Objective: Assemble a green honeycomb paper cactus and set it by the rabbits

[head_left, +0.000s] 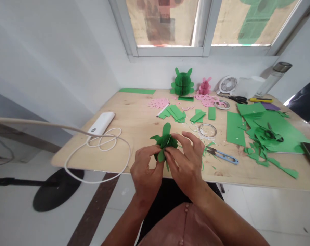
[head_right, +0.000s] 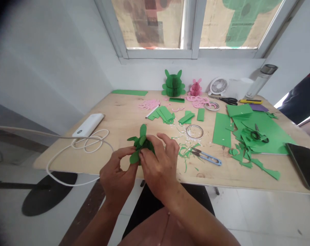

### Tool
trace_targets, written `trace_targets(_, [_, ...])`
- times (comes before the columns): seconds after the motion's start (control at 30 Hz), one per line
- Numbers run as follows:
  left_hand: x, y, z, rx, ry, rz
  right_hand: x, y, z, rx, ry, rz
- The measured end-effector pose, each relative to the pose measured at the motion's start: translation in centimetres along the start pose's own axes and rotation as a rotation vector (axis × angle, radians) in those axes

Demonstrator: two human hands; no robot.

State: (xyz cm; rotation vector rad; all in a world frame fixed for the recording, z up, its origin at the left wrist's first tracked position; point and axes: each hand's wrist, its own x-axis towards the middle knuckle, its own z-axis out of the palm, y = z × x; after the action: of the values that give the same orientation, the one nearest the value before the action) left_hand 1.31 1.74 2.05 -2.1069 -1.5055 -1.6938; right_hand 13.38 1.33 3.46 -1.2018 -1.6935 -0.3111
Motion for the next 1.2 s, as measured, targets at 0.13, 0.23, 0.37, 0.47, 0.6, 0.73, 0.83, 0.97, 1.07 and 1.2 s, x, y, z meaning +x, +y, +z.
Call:
trace_targets(0.13, [0.1, -0.1, 0.0, -0.023, -0.029, -0.007, 0.1, -0.1, 0.0, 0.0, -0.002, 0.013])
trace_targets(0.23, [0.1, -0.1, 0.0, -0.065, -0.049, -0.077, 0.2, -0.2, 0.1, -0.006, 0.0, 0.03])
trace_targets(0.37, [0.2, 0.0, -0.1, -0.107, -0.066, -0.174, 0.1, -0.2, 0.2, 0.015, -0.002, 0.057])
trace_targets(0.47, [0.3, 0.2, -0.3, -0.106, -0.066, -0.199, 0.1, -0.2, 0.3, 0.041, 0.001, 0.083])
trace_targets(0.6, [0.3, 0.2, -0.3, -0.101, -0.065, -0.203, 0.1, -0.3, 0.3, 0.053, -0.007, 0.105])
trace_targets(0.73, [0.2, 0.1, -0.3, -0.125, -0.046, -0.173, 0.2, -0.6, 0.4, 0.038, -0.013, 0.11])
trace_targets(0.83, [0.1, 0.1, -0.2, -0.135, -0.041, -0.163, 0.3, -0.9, 0.5, 0.038, 0.005, 0.129])
trace_targets(0.97, [0.1, 0.1, -0.2, -0.163, -0.029, -0.148, 0.4, -1.3, 0.7, 0.058, 0.029, 0.16])
trace_targets(1.07, [0.2, 0.1, -0.3, -0.171, -0.041, -0.161, 0.3, -1.2, 0.8, 0.065, 0.037, 0.159])
trace_targets(1.2, [0.3, 0.1, -0.6, -0.181, -0.114, -0.184, 0.1, -1.0, 0.8, 0.061, 0.015, 0.154])
